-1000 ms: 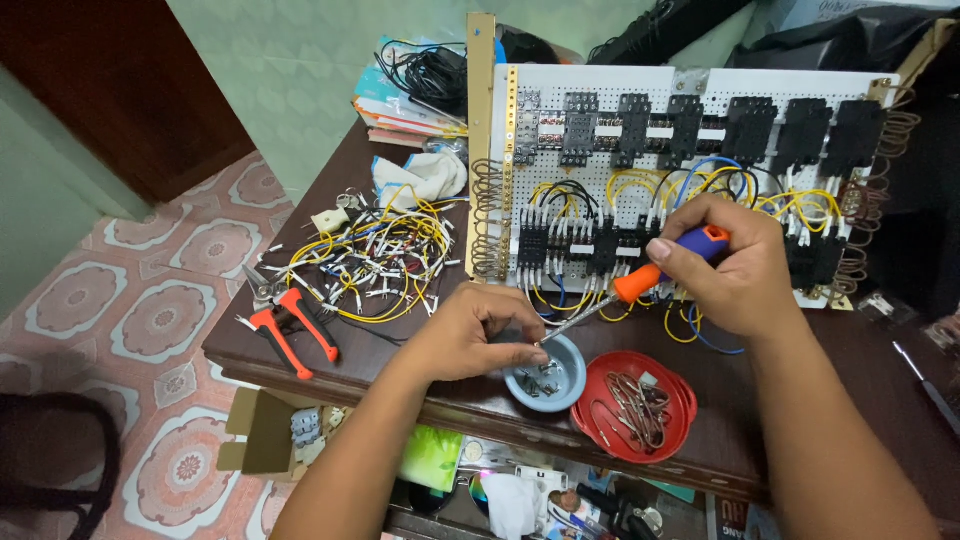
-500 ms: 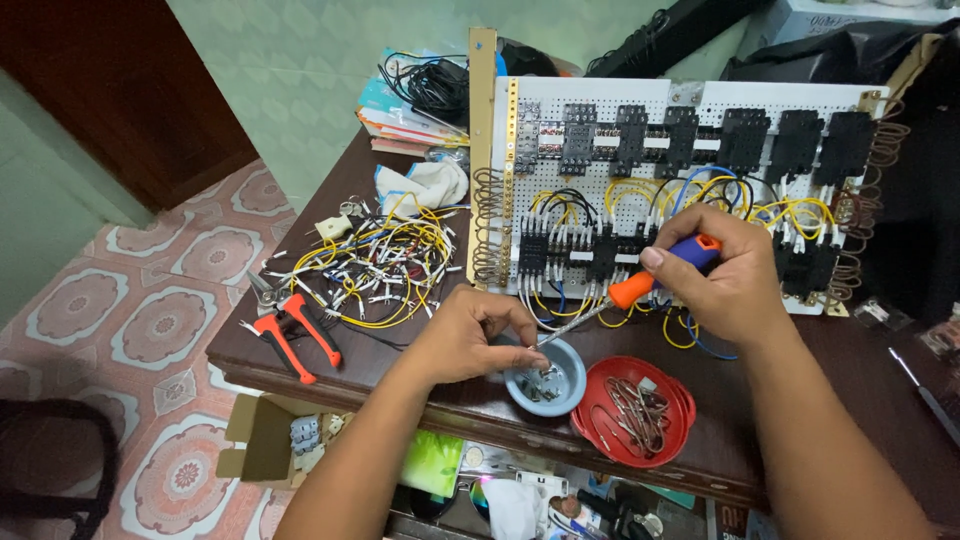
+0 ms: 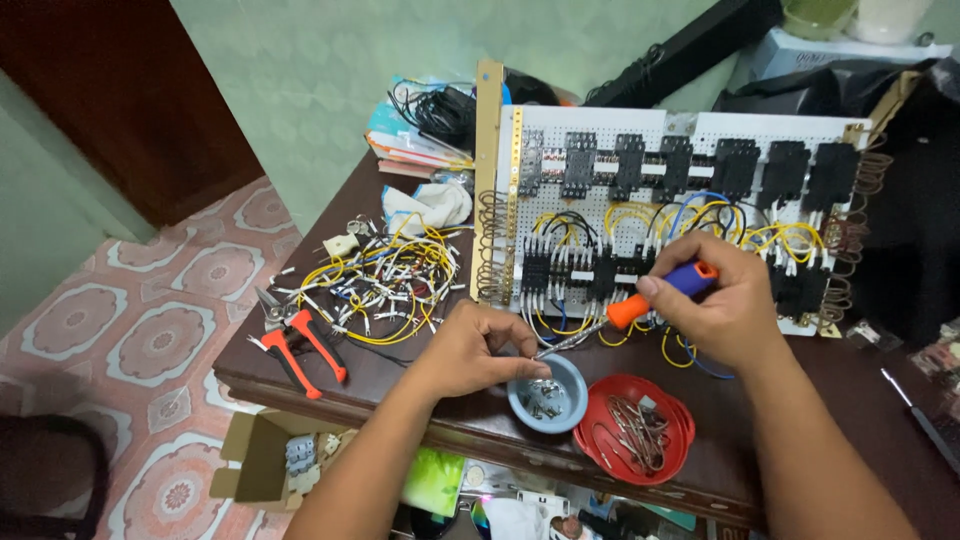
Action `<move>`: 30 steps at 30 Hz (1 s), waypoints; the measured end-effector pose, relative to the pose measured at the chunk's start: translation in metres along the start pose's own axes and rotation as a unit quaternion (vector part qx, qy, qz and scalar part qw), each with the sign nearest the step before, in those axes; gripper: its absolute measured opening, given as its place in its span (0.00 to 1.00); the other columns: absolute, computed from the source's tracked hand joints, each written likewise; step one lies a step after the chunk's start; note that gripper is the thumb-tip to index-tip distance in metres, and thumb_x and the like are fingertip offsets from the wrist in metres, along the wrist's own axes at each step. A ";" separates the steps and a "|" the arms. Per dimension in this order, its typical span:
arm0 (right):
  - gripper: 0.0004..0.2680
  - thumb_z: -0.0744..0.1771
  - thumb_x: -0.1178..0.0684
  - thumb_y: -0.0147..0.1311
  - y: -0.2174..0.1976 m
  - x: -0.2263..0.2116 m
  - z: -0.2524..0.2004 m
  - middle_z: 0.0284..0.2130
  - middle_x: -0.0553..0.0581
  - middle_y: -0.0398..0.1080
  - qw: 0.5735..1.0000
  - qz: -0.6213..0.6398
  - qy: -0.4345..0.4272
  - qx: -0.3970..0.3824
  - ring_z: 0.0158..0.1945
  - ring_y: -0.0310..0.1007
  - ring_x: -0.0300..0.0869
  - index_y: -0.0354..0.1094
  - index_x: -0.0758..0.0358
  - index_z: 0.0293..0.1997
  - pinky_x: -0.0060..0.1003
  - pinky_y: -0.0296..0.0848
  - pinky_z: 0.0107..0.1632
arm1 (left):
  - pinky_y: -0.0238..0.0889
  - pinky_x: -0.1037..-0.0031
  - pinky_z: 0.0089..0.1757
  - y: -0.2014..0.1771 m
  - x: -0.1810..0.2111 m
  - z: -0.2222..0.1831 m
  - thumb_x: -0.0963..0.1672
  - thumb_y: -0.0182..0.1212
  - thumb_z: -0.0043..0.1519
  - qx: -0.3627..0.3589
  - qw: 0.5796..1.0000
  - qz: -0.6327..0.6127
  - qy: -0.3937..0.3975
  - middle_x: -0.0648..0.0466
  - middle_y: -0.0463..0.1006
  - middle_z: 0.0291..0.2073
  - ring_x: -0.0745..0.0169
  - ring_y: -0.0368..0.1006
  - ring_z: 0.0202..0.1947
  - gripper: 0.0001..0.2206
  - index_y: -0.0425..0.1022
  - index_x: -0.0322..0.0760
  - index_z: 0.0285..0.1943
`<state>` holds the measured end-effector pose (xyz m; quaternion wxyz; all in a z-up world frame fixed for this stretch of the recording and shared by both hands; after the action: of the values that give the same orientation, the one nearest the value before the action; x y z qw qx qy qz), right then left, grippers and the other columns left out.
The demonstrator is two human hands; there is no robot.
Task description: Securing electrical wire connections to a terminal block on a circuit board using screws and a screwdriver.
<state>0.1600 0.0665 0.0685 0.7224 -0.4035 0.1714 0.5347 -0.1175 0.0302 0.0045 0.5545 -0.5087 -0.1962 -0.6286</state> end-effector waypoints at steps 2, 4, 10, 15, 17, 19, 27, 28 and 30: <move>0.07 0.61 0.52 0.68 -0.002 -0.007 -0.002 0.21 0.59 0.71 1.000 -0.010 -0.011 0.002 0.25 0.65 0.41 0.75 0.61 0.33 0.33 0.65 0.33 | 0.50 0.78 0.23 -0.001 -0.003 0.001 0.43 0.81 0.46 0.010 1.000 0.007 -0.002 0.57 0.62 0.06 0.69 0.57 0.12 0.09 0.83 0.42 0.30; 0.07 0.60 0.52 0.69 -0.004 -0.019 -0.003 0.21 0.58 0.72 1.000 -0.020 -0.024 -0.001 0.24 0.67 0.41 0.76 0.60 0.34 0.33 0.67 0.33 | 0.50 0.79 0.23 -0.001 0.000 0.002 0.44 0.81 0.46 0.025 1.000 0.014 -0.004 0.57 0.63 0.06 0.70 0.57 0.12 0.09 0.83 0.43 0.29; 0.07 0.61 0.49 0.68 -0.001 -0.082 0.012 0.20 0.62 0.72 0.985 -0.138 -0.103 -0.004 0.23 0.73 0.54 0.76 0.57 0.33 0.37 0.69 0.30 | 0.57 0.74 0.25 -0.010 0.012 0.027 0.42 0.79 0.49 0.098 0.994 0.046 0.033 0.51 0.78 0.15 0.65 0.63 0.17 0.07 0.83 0.44 0.30; 0.06 0.64 0.52 0.66 0.007 -0.129 0.032 0.24 0.60 0.74 0.949 -0.226 -0.221 -0.003 0.27 0.76 0.56 0.74 0.58 0.37 0.42 0.74 0.30 | 0.64 0.70 0.30 -0.025 0.015 0.052 0.42 0.77 0.50 0.215 0.967 0.103 0.084 0.50 0.82 0.23 0.55 0.72 0.21 0.06 0.83 0.45 0.33; 0.06 0.65 0.54 0.66 0.017 -0.130 0.042 0.25 0.60 0.74 0.945 -0.223 -0.239 0.002 0.27 0.76 0.55 0.73 0.61 0.38 0.40 0.74 0.30 | 0.66 0.70 0.31 -0.035 0.001 0.068 0.42 0.77 0.51 0.245 0.955 0.130 0.100 0.53 0.83 0.25 0.56 0.75 0.23 0.06 0.83 0.46 0.33; 0.06 0.65 0.56 0.66 0.027 -0.132 0.051 0.25 0.61 0.73 0.942 -0.219 -0.256 0.009 0.27 0.76 0.55 0.72 0.64 0.39 0.39 0.74 0.30 | 0.68 0.71 0.32 -0.041 -0.008 0.081 0.43 0.77 0.52 0.273 0.942 0.157 0.117 0.56 0.84 0.26 0.57 0.77 0.25 0.06 0.84 0.47 0.34; 0.06 0.68 0.54 0.64 0.070 -0.115 0.071 0.27 0.52 0.67 0.850 -0.366 -0.378 0.027 0.28 0.73 0.45 0.68 0.58 0.42 0.37 0.74 0.33 | 0.74 0.71 0.39 -0.050 -0.034 0.090 0.45 0.73 0.58 0.372 0.893 0.205 0.149 0.60 0.80 0.30 0.60 0.79 0.35 0.06 0.82 0.48 0.42; 0.06 0.68 0.54 0.64 0.072 -0.117 0.072 0.27 0.52 0.67 0.850 -0.366 -0.378 0.026 0.28 0.73 0.45 0.68 0.58 0.42 0.37 0.74 0.33 | 0.74 0.71 0.39 -0.052 -0.035 0.089 0.45 0.73 0.58 0.374 0.893 0.205 0.147 0.60 0.80 0.30 0.60 0.79 0.35 0.06 0.82 0.48 0.42; 0.06 0.67 0.56 0.64 0.076 -0.119 0.075 0.26 0.53 0.68 0.855 -0.368 -0.366 0.000 0.28 0.74 0.45 0.68 0.59 0.41 0.37 0.73 0.32 | 0.75 0.68 0.39 -0.052 -0.038 0.089 0.44 0.70 0.60 0.363 0.897 0.209 0.141 0.57 0.79 0.31 0.56 0.80 0.36 0.06 0.82 0.47 0.44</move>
<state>0.0332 0.0562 0.1654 0.8772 -0.2124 -0.2658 0.3388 -0.1318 0.1374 0.0245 0.8409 -0.2081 -0.2199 -0.4486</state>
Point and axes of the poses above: each hand's wrist, its own z-axis towards the middle knuckle, its own y-axis out of the palm, x = y × z, the point moved 3 cm from there along z, towards the middle knuckle
